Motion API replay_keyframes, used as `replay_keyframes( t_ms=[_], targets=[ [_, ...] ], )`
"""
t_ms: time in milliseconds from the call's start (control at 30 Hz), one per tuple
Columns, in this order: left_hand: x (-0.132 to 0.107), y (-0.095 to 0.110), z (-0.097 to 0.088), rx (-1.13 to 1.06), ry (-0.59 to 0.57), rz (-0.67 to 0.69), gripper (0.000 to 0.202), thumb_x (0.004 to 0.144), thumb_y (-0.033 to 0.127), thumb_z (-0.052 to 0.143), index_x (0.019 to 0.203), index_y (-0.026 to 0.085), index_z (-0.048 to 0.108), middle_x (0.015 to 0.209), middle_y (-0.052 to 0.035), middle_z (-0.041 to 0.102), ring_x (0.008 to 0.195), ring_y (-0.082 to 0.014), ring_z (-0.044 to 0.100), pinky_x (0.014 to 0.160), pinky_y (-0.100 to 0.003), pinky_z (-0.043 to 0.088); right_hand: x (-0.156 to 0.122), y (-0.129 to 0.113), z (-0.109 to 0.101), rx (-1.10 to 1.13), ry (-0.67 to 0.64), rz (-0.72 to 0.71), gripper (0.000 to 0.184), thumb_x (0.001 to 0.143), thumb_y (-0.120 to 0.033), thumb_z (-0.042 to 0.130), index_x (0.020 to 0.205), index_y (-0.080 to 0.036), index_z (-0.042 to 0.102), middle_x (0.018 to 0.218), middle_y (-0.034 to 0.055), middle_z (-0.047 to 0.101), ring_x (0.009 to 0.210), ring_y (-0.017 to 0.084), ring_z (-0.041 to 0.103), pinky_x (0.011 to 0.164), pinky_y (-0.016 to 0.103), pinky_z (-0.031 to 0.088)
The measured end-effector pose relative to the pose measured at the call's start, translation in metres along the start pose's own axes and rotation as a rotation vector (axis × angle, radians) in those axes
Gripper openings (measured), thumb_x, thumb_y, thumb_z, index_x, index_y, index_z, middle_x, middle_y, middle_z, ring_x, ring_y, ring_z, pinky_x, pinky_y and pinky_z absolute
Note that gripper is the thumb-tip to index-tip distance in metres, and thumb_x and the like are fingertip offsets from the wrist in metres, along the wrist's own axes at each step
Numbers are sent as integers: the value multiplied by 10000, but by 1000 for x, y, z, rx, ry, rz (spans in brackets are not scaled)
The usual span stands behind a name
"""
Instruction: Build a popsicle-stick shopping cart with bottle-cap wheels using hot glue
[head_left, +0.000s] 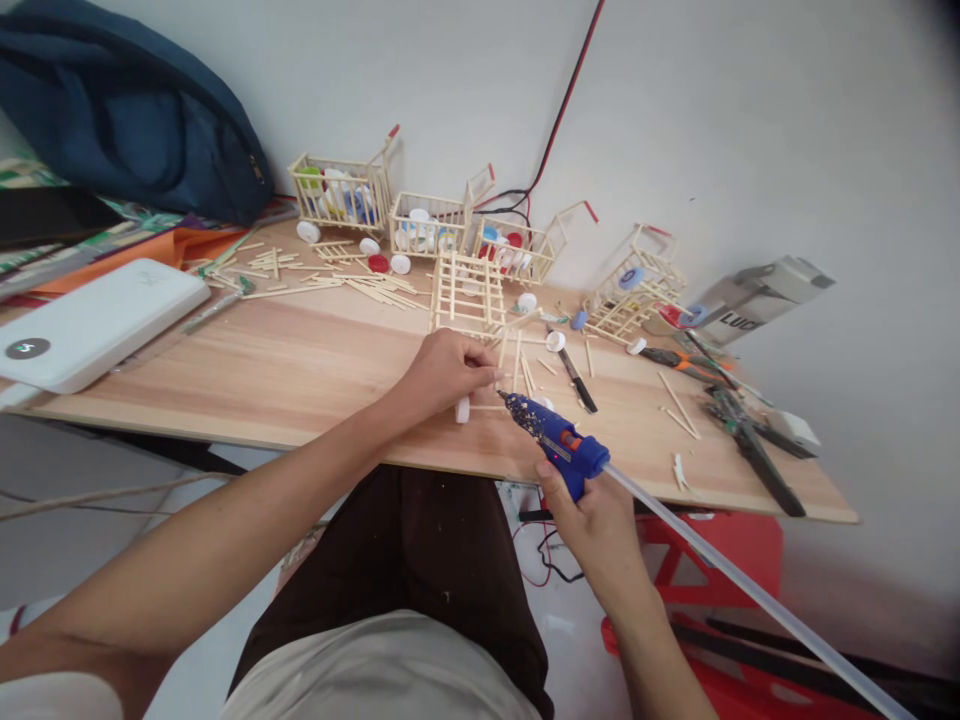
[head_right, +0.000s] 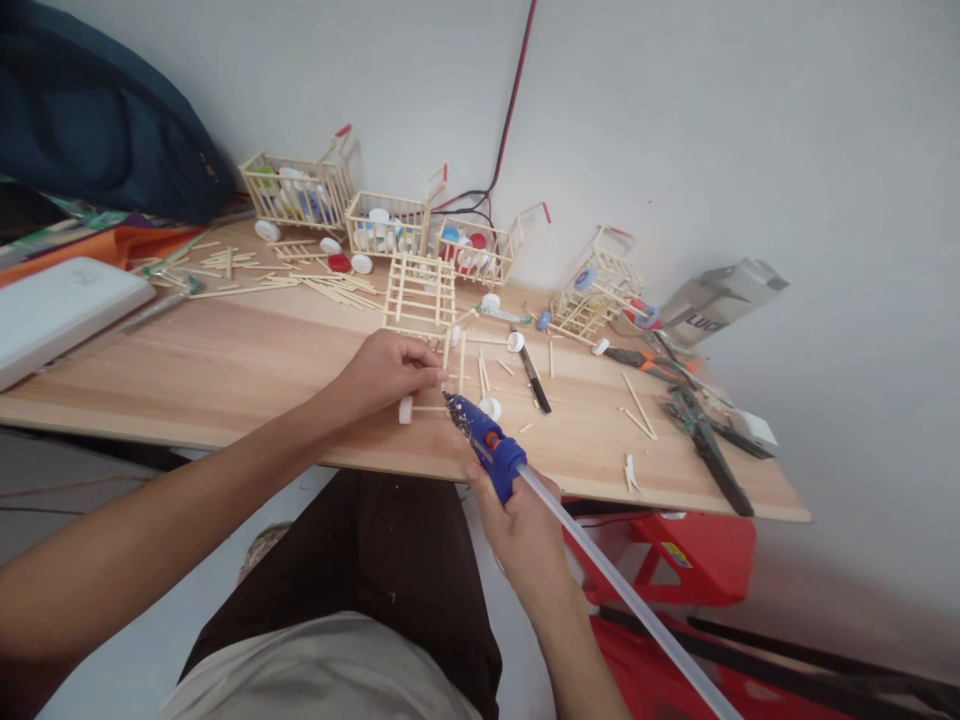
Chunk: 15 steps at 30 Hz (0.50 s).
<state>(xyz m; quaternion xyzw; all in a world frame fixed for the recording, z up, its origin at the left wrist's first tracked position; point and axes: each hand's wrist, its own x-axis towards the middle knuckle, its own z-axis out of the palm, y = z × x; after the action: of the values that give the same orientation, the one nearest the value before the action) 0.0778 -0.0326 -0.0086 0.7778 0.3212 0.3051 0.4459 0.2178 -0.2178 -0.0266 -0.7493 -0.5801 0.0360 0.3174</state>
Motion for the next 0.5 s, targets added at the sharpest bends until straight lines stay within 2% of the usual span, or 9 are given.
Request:
replay_keyframes(
  t_ms=[267, 500],
  targets=[
    [0, -1, 0, -1, 6, 15, 143, 707, 247, 659, 672, 128, 731, 552, 6, 649, 488, -85, 529, 496, -196, 378, 0, 0, 1, -22, -21, -4, 420, 908, -505, 458, 954, -167, 704, 841, 92, 740, 811, 254, 699, 705, 310, 528],
    [0, -1, 0, 6, 3, 8, 145, 706, 246, 664, 684, 122, 734, 563, 0, 654, 497, -87, 538, 511, -200, 392, -1, 1, -3, -17, 21, 65, 496, 895, -529, 452, 947, -113, 717, 688, 75, 702, 637, 224, 664, 608, 292, 502]
  ],
)
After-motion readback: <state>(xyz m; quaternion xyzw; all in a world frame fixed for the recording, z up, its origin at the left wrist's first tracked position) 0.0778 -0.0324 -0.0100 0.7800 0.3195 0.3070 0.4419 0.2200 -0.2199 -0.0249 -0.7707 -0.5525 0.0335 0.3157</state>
